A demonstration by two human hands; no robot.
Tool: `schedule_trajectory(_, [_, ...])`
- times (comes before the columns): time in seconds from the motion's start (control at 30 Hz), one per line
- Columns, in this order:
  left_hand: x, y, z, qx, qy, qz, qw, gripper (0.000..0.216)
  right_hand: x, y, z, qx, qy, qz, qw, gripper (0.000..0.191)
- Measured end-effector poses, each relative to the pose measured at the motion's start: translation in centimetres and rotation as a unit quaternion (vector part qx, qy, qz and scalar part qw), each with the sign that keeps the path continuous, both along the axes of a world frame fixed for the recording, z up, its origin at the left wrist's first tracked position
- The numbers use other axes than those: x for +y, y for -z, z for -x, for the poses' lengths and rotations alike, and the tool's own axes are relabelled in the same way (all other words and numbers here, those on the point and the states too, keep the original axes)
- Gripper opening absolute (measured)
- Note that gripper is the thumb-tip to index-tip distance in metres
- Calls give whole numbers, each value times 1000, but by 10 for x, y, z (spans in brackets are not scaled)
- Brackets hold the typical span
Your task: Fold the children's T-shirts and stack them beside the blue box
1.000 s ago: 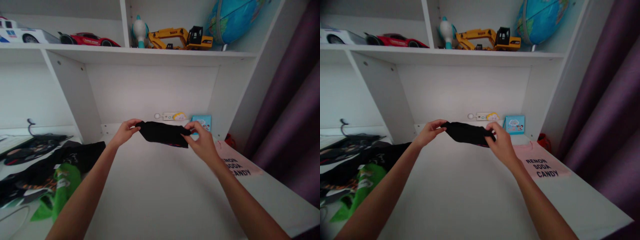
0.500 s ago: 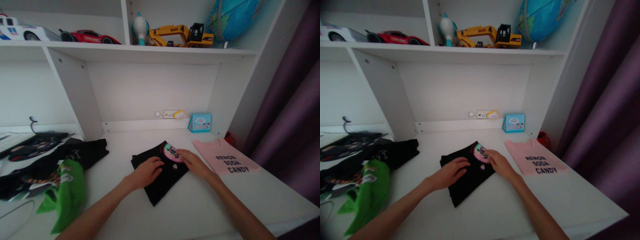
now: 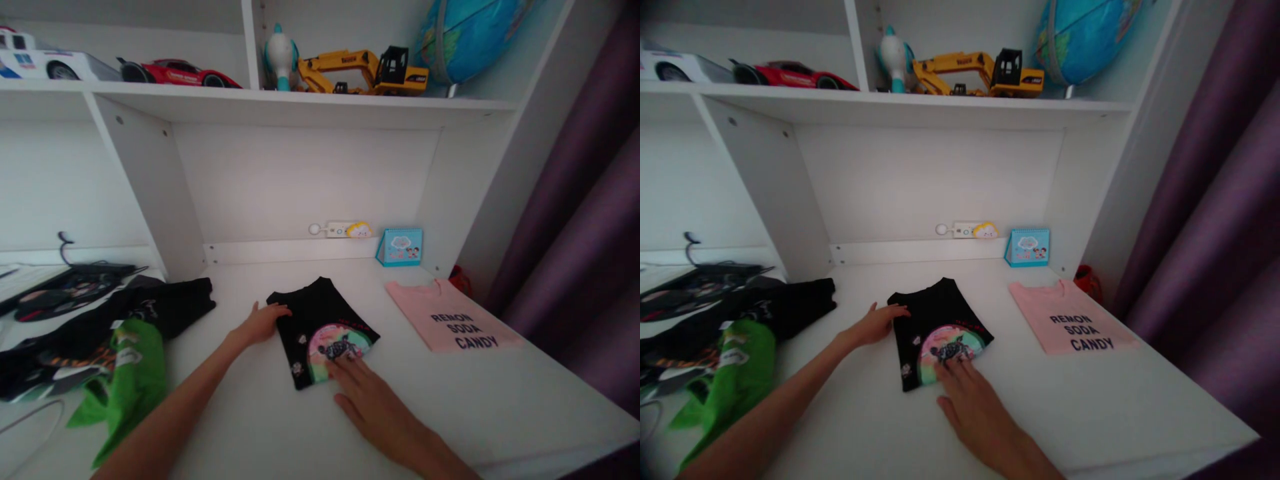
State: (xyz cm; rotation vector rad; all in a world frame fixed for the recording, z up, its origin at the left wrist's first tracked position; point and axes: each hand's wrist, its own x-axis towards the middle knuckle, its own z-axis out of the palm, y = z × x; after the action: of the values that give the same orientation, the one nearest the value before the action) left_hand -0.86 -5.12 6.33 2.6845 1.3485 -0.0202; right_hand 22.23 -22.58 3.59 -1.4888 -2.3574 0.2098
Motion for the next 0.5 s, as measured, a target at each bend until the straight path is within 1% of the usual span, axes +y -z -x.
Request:
schedule_trajectory(0.07, [11,4,-4,-9,-35,-21,999,48,-7,-4,11,10,-38,26,999,44])
schedule_trajectory(0.13, [13,10,-15,-21,-54,-59,997,39,1,-11,13,30,-52,34,998,42])
schedule_trajectory(0.17, [12,14,-22,-26,-54,-79,995,39,9,-14,10,38,-48,27,998,42])
schedule_trajectory(0.23, [10,24,-35,-27,-48,-97,994,47,32,-16,1,34,-32,15,999,43])
schedule_trajectory(0.3, [10,35,-44,-24,-43,-82,995,56,56,-13,-10,8,-23,38,999,49])
schedule_trajectory(0.37, [15,45,-47,-27,-42,-67,997,59,73,-5,-19,-16,-23,87,996,56])
schedule_trajectory(0.43, [23,51,-46,-39,-38,-68,996,56,81,5,-24,-20,-20,117,993,58])
schedule_trajectory(0.5, [30,51,-43,-52,-23,-68,996,51,81,13,-25,-10,-5,109,994,57])
